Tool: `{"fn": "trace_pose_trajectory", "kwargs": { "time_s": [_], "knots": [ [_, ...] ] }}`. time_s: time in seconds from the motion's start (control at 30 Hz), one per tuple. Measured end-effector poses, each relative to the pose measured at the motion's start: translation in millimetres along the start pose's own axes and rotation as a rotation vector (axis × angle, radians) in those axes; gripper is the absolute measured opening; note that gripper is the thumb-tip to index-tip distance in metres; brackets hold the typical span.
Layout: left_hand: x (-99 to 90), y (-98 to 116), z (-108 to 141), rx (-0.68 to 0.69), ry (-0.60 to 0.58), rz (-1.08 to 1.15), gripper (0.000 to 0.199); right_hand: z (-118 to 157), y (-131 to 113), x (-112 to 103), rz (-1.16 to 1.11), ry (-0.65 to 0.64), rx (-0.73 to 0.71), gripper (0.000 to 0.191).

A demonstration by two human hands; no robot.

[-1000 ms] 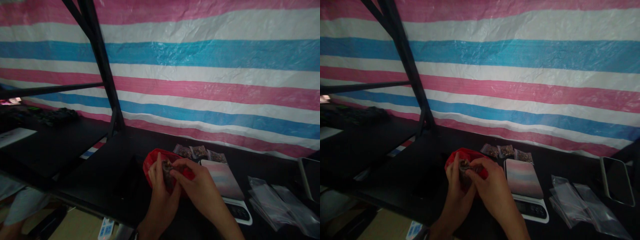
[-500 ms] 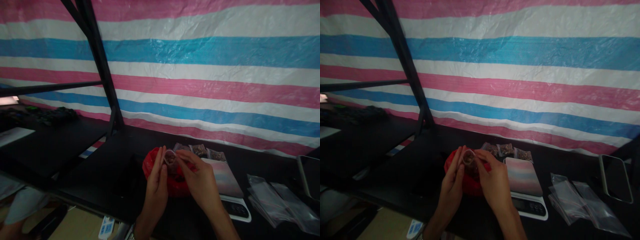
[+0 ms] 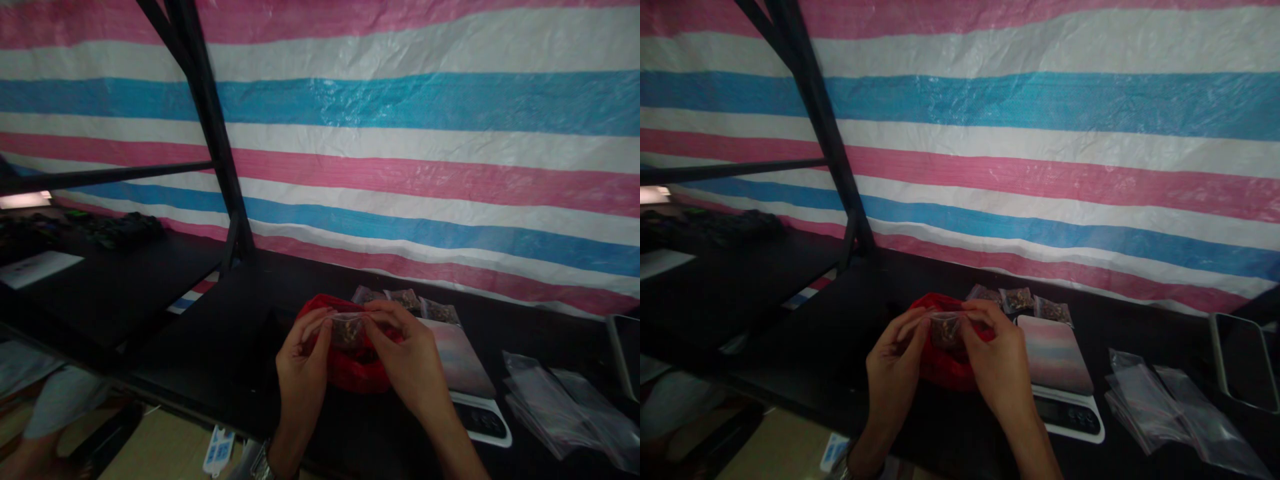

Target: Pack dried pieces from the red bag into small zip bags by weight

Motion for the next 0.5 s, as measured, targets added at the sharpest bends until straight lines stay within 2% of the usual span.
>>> {"fn": "trace_pose_trajectory", "kwargs": {
  "time_s": [0.1, 0.2, 0.27, 0.37, 0.5],
  "knots": [
    [-2.9, 5.1, 3.3, 0.169, 0.003, -0.168, 0.021, -8.5, -3.9, -27.2, -0.083, 0.109, 0.015, 0.028],
    [-5.4, 14.8, 8.3, 0.441, 0.020, -0.431, 0.014, -15.8, -5.5, -74.0, -0.064, 0.269, 0.040, 0.039],
    [-6.3, 17.6, 9.8, 0.571, 0.020, -0.587, 0.013, -17.9, 0.4, -105.5, -0.019, 0.304, 0.107, 0.045],
    [-11.7, 14.0, 5.7, 0.590, 0.066, -0.764, 0.016, -17.3, 20.4, -142.4, 0.096, 0.276, 0.231, 0.041],
    [-18.4, 6.8, -1.4, 0.488, 0.123, -0.849, 0.030, -17.4, 50.8, -167.2, 0.360, 0.213, 0.357, 0.022]
  ]
}}
Point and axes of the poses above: each hand's wrist, its own z-axis away from the middle knuckle, its own x-axis out of the palm, y = z × x, the point moved 5 cm from there along -z, towards the middle knuckle, and after that the axes turned 2 degrees about -x, right-handed, at the moved point
